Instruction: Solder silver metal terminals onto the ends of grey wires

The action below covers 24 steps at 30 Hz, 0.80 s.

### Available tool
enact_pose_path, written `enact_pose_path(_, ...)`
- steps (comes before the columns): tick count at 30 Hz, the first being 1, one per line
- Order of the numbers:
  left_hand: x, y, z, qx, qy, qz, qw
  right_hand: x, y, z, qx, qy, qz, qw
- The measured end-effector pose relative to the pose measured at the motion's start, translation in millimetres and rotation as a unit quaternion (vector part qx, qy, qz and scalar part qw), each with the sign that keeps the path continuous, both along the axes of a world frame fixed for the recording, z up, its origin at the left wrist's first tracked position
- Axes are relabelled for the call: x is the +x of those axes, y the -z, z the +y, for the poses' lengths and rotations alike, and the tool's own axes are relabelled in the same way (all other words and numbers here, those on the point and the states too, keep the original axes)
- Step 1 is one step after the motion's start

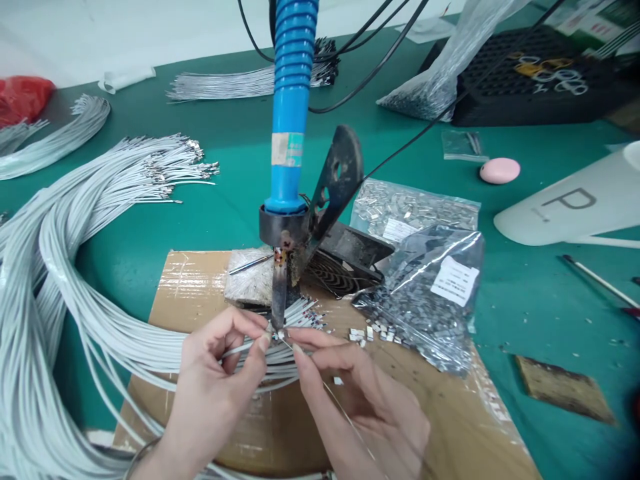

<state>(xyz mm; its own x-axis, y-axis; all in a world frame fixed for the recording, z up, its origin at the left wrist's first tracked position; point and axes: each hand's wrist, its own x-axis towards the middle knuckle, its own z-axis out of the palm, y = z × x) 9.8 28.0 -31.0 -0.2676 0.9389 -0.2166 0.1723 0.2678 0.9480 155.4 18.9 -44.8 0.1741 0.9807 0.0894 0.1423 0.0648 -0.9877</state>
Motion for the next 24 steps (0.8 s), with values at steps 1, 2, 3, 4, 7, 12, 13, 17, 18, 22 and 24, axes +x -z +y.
enact_pose_path(1, 0, -0.8, 0, 0.003, -0.001, 0.001, 1.000, 0, -0.2, 0, -0.006, 0.000, 0.004, 1.000)
enact_pose_path(2, 1, -1.5, 0, 0.004, 0.000, 0.002, 1.000, 0, -0.4, -1, -0.014, 0.000, 0.011, 1.000)
enact_pose_path(3, 1, -2.1, 0, 0.005, 0.001, 0.003, 1.000, 0, -0.5, -1, -0.020, 0.001, 0.019, 1.000)
enact_pose_path(4, 1, -2.6, 0, 0.006, 0.002, 0.003, 1.000, 0, -0.5, -2, -0.025, 0.002, 0.026, 0.999)
enact_pose_path(7, 2, -3.2, 0, 0.004, 0.006, 0.002, 1.000, -1, -0.3, -2, -0.022, 0.006, 0.035, 0.999)
enact_pose_path(12, 3, -2.3, 1, 0.003, 0.003, -0.010, 1.000, -3, 0.2, -1, -0.023, 0.006, 0.049, 0.999)
enact_pose_path(13, 3, -2.8, 2, 0.004, 0.003, -0.015, 1.000, -2, 0.1, -1, -0.022, 0.005, 0.045, 0.999)
enact_pose_path(17, 7, -9.1, 3, -0.005, -0.013, -0.026, 1.000, 1, 0.2, 0, -0.016, -0.009, 0.024, 1.000)
enact_pose_path(18, 8, -11.2, 3, -0.009, -0.021, -0.027, 0.999, 1, 0.4, 0, -0.015, -0.013, 0.023, 1.000)
enact_pose_path(22, 9, -15.9, 5, -0.019, -0.040, -0.027, 0.999, 3, 2.2, 1, -0.017, -0.023, 0.022, 0.999)
enact_pose_path(24, 8, -15.5, 5, -0.018, -0.024, -0.022, 0.999, 2, 3.1, 1, -0.012, -0.020, 0.020, 1.000)
